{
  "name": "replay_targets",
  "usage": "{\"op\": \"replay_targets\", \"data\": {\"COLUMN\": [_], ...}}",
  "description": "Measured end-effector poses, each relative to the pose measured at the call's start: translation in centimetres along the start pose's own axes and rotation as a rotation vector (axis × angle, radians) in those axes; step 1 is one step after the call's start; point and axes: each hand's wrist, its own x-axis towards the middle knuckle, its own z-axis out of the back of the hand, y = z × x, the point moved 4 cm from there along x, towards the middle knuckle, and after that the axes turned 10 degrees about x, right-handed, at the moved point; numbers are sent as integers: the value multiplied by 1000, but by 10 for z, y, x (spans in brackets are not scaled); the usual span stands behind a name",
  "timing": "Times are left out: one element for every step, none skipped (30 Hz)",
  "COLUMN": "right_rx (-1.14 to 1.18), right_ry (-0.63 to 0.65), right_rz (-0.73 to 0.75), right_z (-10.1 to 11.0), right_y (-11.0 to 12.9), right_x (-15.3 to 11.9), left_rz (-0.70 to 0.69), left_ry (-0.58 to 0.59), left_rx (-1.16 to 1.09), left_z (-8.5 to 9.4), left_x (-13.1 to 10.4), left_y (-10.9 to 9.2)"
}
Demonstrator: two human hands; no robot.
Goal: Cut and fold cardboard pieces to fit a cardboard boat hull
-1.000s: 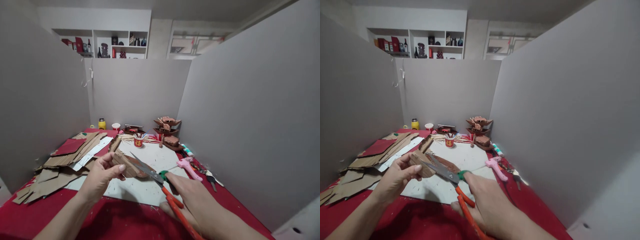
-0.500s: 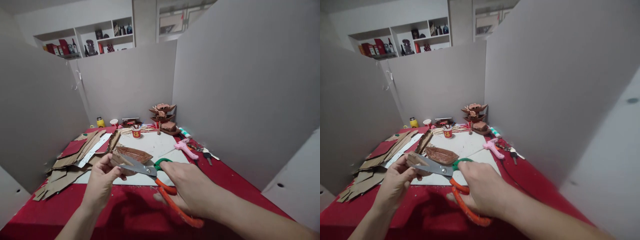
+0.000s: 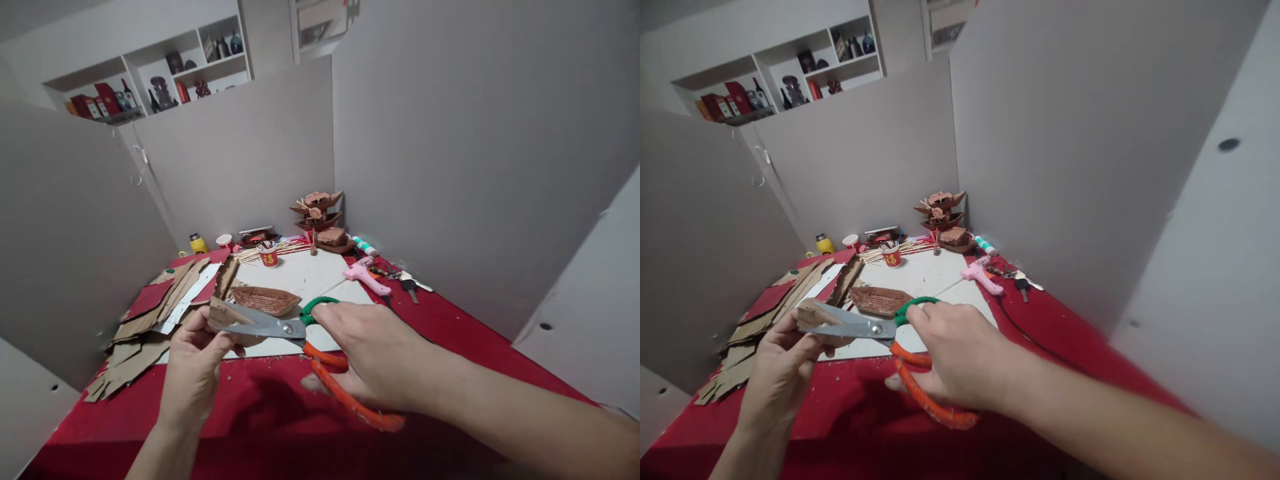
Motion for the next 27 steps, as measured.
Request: {"op": "replay_targets", "data": {"right_rx": [3,12,24,36,46,52,54,54,53,51,48,43,39,37,36,38,41,45,47,47,48,50,54,61,67,74,79], "right_ry": [9,22,31,37,41,44,47,53,60,66,69,70,71,72,73,77,79,81,81,78,73,68,64,60,56,54,54], "right_rz": [-4,-7,-10,-9,-7,-5,-5,-7,-10,-16,-22,-25,-28,-29,-28,-26,-25,-25,-24,-24,-23,-21,-19,-17,-16,-14,-12], "right_z": [0,-1,-2,-3,-4,-5,-6,-8,-9,-10,-11,-12,-14,-15,-16,-18,-19,-20,-21,-21,-22,-21,-21,-21,-21,-21,-21], "right_y": [-1,-1,-2,-2,-1,-1,0,1,1,2,2,2,2,1,1,0,-1,-2,-2,-3,-3,-3,-3,-3,-3,-4,-4], "right_x": [0,-1,-1,-1,-2,-2,-3,-3,-3,-4,-4,-4,-4,-4,-5,-5,-5,-5,-6,-6,-6,-7,-7,-8,-8,-8,-8], "left_rz": [9,20,32,43,49,54,53,53,53,51,51,53,55,61,65,66,62,54,48,43,43,48,56,58,55,52,49], "left_ry": [0,-1,-4,-8,-14,-20,-30,-38,-45,-52,-56,-57,-56,-54,-52,-51,-55,-63,-73,-87,-101,-114,-125,-136,-145,-148,-149], "left_rx": [3,4,3,1,-5,-12,-24,-35,-41,-45,-46,-45,-46,-46,-49,-55,-63,-74,-84,-95,-107,-114,-117,-119,-116,-111,-104], "left_z": [1,2,3,4,4,3,3,3,2,2,1,1,0,-1,-1,-2,-3,-3,-4,-4,-4,-5,-5,-4,-4,-4,-4], "left_x": [-1,-3,-5,-7,-8,-10,-11,-11,-12,-12,-11,-11,-11,-10,-10,-10,-9,-9,-9,-9,-9,-9,-10,-10,-10,-10,-10], "left_y": [0,1,1,1,1,1,0,0,-1,0,0,2,3,6,8,10,12,14,15,16,17,18,19,19,19,19,20]}}
